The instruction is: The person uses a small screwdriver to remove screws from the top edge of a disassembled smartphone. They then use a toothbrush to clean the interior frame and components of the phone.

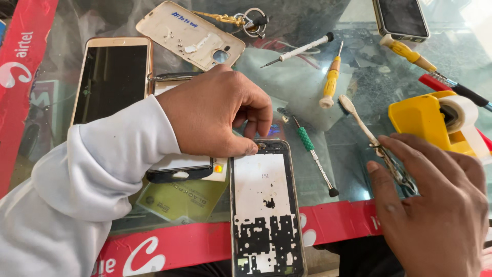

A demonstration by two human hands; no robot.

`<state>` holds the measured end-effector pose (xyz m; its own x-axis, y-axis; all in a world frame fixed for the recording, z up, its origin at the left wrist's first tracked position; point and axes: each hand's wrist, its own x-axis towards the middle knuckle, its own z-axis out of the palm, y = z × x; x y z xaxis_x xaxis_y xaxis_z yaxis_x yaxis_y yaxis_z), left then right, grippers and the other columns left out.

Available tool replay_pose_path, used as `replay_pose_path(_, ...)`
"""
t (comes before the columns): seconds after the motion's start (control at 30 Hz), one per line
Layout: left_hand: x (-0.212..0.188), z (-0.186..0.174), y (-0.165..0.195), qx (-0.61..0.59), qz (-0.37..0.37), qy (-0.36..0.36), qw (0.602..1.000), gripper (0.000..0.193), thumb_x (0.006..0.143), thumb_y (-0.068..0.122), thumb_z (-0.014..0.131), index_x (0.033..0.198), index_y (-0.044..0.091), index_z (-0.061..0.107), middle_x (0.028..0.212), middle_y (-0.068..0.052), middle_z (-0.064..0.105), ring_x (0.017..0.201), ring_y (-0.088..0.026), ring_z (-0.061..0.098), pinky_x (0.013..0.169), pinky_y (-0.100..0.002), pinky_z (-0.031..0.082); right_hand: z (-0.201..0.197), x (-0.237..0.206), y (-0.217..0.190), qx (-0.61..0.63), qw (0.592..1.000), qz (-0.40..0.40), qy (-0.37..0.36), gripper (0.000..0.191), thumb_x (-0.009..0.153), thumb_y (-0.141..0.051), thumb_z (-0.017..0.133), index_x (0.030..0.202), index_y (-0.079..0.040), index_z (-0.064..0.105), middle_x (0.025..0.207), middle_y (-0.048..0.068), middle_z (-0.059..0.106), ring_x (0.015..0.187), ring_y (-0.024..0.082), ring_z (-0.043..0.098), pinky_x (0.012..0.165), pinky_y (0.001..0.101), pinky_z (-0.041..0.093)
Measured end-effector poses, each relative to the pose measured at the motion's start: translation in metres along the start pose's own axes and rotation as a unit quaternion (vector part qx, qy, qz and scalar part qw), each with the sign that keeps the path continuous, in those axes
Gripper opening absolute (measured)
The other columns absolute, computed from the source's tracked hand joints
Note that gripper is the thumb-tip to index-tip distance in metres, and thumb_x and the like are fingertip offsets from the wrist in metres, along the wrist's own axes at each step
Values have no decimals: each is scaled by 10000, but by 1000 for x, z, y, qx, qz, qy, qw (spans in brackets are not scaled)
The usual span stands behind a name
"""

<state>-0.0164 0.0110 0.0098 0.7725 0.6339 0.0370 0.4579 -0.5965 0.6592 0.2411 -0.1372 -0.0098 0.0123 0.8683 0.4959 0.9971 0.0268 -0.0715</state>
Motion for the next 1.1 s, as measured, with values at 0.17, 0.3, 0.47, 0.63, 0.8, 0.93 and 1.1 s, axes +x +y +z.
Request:
replay_pose_path(0.17, 3, -1, -3, -15, 4, 2, 1000, 207, 607, 165, 856, 792, 111, 780, 654, -6, 718, 592, -120, 661, 557, -292, 536, 14, -13, 22, 20, 1000, 14, 4, 298, 876, -34, 803, 1170, -34, 757, 1068, 149, 731, 998, 278, 697, 899, 386, 549)
replay_pose_path(0.3, 5, -1, -6, -10, 3, 3, 1000, 176, 612, 166, 869, 729, 93, 758, 634, -10, 706, 585, -129, 657, 542, -297, 519, 9, -26, 4, 191, 981, 23, 14, 277, 1071, -7, 679, 1341, -62, 705, 1158, 167, 687, 1021, 180, 715, 902, 286, 564)
replay_pose_path(0.47, 5, 0, -5, -24, 4, 6, 1000, 212, 618, 132, 845, 645, 71, 643, 618, -20, 702, 548, -123, 661, 510, -298, 513, -1, -27, -29, 179, 977, -30, -114, 385, 868, -21, 711, 1214, -173, 788, 982, 103, 726, 707, 122, 680, 581, 259, 544)
replay_pose_path(0.63, 5, -1, -2, -35, -13, 1, 999, 281, 601, 123, 851, 622, 80, 574, 615, -13, 706, 537, -119, 668, 493, -300, 504, -2, -12, -26, 158, 983, -12, -97, 354, 935, 1, 695, 1271, -96, 751, 996, 128, 701, 705, 124, 678, 545, 251, 542)
replay_pose_path(0.8, 4, 0, -2, -25, 6, 7, 1000, 307, 613, 123, 855, 601, 74, 552, 620, -12, 706, 539, -128, 672, 492, -304, 502, 5, -26, -24, 167, 979, -36, -107, 328, 871, -61, 706, 1176, -166, 768, 955, 68, 736, 643, 85, 662, 492, 245, 521)
replay_pose_path(0.93, 4, 0, -3, -36, -2, 2, 999, 335, 610, 121, 848, 589, 66, 518, 598, -20, 694, 538, -127, 677, 493, -305, 504, 8, -30, -21, 196, 975, 52, -96, 337, 922, -45, 683, 1232, -141, 773, 897, 57, 745, 700, 94, 686, 533, 241, 515)
replay_pose_path(1.1, 6, 0, -4, -22, -1, 5, 1000, 338, 599, 122, 855, 577, 73, 522, 601, -30, 695, 539, -135, 676, 496, -313, 505, 8, -26, -28, 158, 983, 4, -93, 351, 880, -48, 748, 1211, -159, 788, 957, 98, 729, 668, 112, 658, 556, 270, 544)
